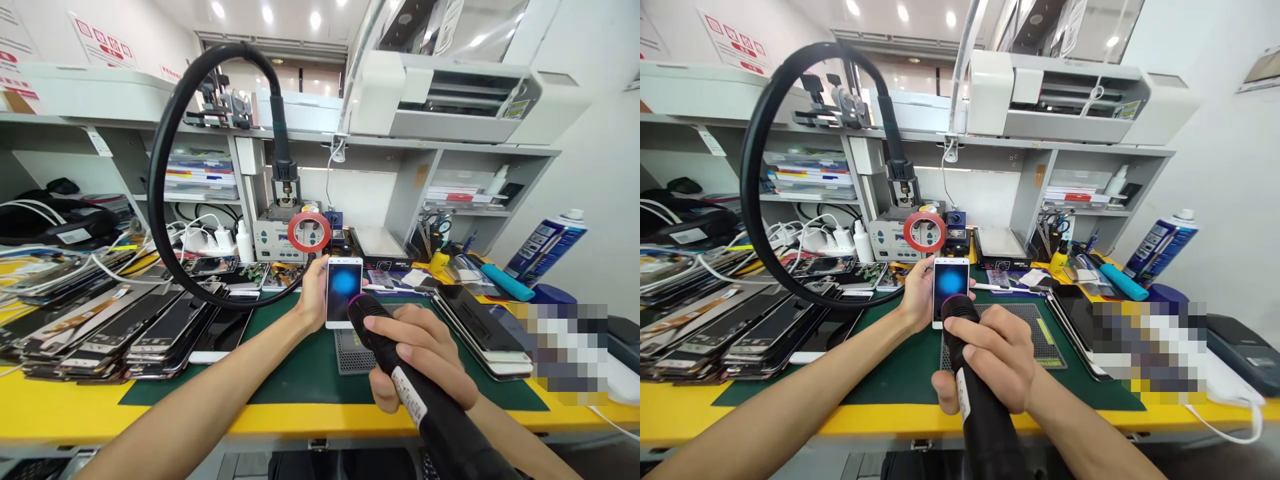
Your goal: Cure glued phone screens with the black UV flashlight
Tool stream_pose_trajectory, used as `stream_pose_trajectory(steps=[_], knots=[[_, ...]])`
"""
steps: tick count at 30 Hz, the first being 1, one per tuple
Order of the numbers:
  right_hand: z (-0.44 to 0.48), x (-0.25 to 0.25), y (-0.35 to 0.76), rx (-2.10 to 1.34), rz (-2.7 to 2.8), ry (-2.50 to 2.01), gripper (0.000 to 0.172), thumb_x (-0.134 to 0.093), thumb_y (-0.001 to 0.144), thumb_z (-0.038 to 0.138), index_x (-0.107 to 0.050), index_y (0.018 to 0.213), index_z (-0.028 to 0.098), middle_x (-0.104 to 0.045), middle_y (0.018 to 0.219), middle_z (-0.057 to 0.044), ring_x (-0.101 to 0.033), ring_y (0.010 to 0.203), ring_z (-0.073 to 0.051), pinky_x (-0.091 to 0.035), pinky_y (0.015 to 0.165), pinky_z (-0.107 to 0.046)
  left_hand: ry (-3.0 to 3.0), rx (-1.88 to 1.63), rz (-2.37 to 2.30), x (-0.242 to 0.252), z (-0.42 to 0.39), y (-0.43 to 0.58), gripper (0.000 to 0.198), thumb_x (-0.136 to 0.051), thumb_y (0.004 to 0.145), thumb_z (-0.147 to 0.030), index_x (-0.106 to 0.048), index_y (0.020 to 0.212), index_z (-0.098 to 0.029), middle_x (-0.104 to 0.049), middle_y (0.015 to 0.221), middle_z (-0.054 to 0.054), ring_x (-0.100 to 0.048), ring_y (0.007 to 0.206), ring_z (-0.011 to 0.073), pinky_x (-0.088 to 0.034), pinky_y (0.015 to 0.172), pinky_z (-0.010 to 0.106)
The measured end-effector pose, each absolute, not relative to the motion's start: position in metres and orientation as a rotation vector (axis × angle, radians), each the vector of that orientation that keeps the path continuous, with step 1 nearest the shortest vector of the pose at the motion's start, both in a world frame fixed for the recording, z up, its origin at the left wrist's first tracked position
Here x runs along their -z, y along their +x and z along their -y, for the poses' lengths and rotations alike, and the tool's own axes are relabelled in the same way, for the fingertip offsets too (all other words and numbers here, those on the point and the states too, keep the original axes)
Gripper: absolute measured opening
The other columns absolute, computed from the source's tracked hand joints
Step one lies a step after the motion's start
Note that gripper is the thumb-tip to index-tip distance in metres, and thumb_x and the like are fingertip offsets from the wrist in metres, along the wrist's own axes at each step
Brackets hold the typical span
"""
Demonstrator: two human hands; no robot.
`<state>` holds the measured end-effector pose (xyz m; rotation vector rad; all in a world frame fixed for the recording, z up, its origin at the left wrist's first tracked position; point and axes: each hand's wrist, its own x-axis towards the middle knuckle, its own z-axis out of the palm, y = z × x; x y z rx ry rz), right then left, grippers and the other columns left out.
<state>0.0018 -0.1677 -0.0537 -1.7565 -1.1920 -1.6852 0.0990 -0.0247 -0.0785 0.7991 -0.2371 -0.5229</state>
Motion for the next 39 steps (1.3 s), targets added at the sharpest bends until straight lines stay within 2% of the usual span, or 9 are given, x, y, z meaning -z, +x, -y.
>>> stream_pose_trajectory(steps=[4, 8, 10, 15, 22, 27, 33, 39], knots=[[0.172, 0.055, 0.01, 1.713, 1.228, -1.664, 0.014, -0.059, 0.088, 0.021, -0.046, 0.091, 0.018, -0.072, 0.087, -0.011, -0.068, 0.07, -0.015, -0.053, 0.056, -0.028, 0.81, 0.478, 0.223, 0.077, 0.027, 0.097, 0.058, -0.039, 0.092, -0.054, -0.068, 0.113, -0.008, -0.075, 0.09, 0.016, -0.072, 0.085, 0.0323, -0.056, 0.079, 0.043], [0.179, 0.054, 0.008, 1.813, 1.169, -1.778, 0.028, -0.066, 0.087, 0.024, -0.046, 0.105, 0.019, -0.073, 0.089, -0.01, -0.066, 0.07, -0.016, -0.055, 0.062, -0.03, 0.784, 0.45, 0.254, 0.078, 0.031, 0.095, 0.051, -0.043, 0.093, -0.052, -0.069, 0.11, -0.011, -0.076, 0.087, 0.011, -0.072, 0.086, 0.0302, -0.056, 0.081, 0.041], [0.179, 0.054, -0.001, 1.855, 1.151, -1.783, 0.031, -0.067, 0.087, 0.026, -0.046, 0.108, 0.017, -0.073, 0.091, -0.013, -0.065, 0.07, -0.017, -0.053, 0.059, -0.03, 0.769, 0.453, 0.266, 0.08, 0.032, 0.093, 0.048, -0.043, 0.094, -0.049, -0.069, 0.11, -0.012, -0.076, 0.086, 0.01, -0.072, 0.085, 0.0292, -0.057, 0.081, 0.039], [0.162, 0.061, -0.042, 1.928, 1.09, -1.69, 0.029, -0.066, 0.087, 0.024, -0.049, 0.109, 0.015, -0.072, 0.094, -0.016, -0.064, 0.072, -0.018, -0.05, 0.058, -0.03, 0.772, 0.495, 0.284, 0.08, 0.032, 0.086, 0.055, -0.039, 0.095, -0.051, -0.069, 0.109, -0.008, -0.075, 0.082, 0.014, -0.073, 0.077, 0.0304, -0.058, 0.074, 0.041], [0.147, 0.056, -0.088, 1.722, 1.102, -1.891, 0.039, -0.071, 0.085, 0.02, -0.046, 0.115, 0.014, -0.07, 0.104, -0.019, -0.069, 0.087, -0.019, -0.052, 0.066, -0.031, 0.819, 0.475, 0.322, 0.083, 0.027, 0.079, 0.061, -0.034, 0.095, -0.055, -0.069, 0.108, -0.007, -0.075, 0.081, 0.016, -0.072, 0.068, 0.0287, -0.057, 0.064, 0.038], [0.148, 0.054, -0.1, 1.687, 1.181, -1.891, 0.041, -0.074, 0.081, 0.013, -0.049, 0.113, 0.012, -0.069, 0.107, -0.022, -0.07, 0.091, -0.02, -0.052, 0.069, -0.032, 0.827, 0.48, 0.373, 0.086, 0.026, 0.078, 0.063, -0.035, 0.094, -0.057, -0.069, 0.105, -0.005, -0.074, 0.081, 0.018, -0.07, 0.064, 0.0276, -0.057, 0.064, 0.038], [0.153, 0.057, -0.11, 1.678, 1.144, -1.955, 0.039, -0.072, 0.078, 0.011, -0.05, 0.11, 0.015, -0.07, 0.108, -0.018, -0.071, 0.089, -0.02, -0.053, 0.068, -0.032, 0.807, 0.525, 0.385, 0.087, 0.022, 0.081, 0.061, -0.037, 0.094, -0.057, -0.068, 0.108, -0.006, -0.075, 0.087, 0.019, -0.072, 0.072, 0.0292, -0.058, 0.069, 0.041], [0.162, 0.053, -0.125, 1.62, 0.962, -2.004, 0.038, -0.069, 0.077, 0.009, -0.052, 0.109, 0.019, -0.071, 0.106, -0.012, -0.07, 0.09, -0.02, -0.053, 0.075, -0.037, 0.766, 0.548, 0.403, 0.091, 0.02, 0.086, 0.057, -0.038, 0.094, -0.056, -0.065, 0.112, -0.009, -0.075, 0.086, 0.016, -0.073, 0.074, 0.0293, -0.059, 0.074, 0.044]])
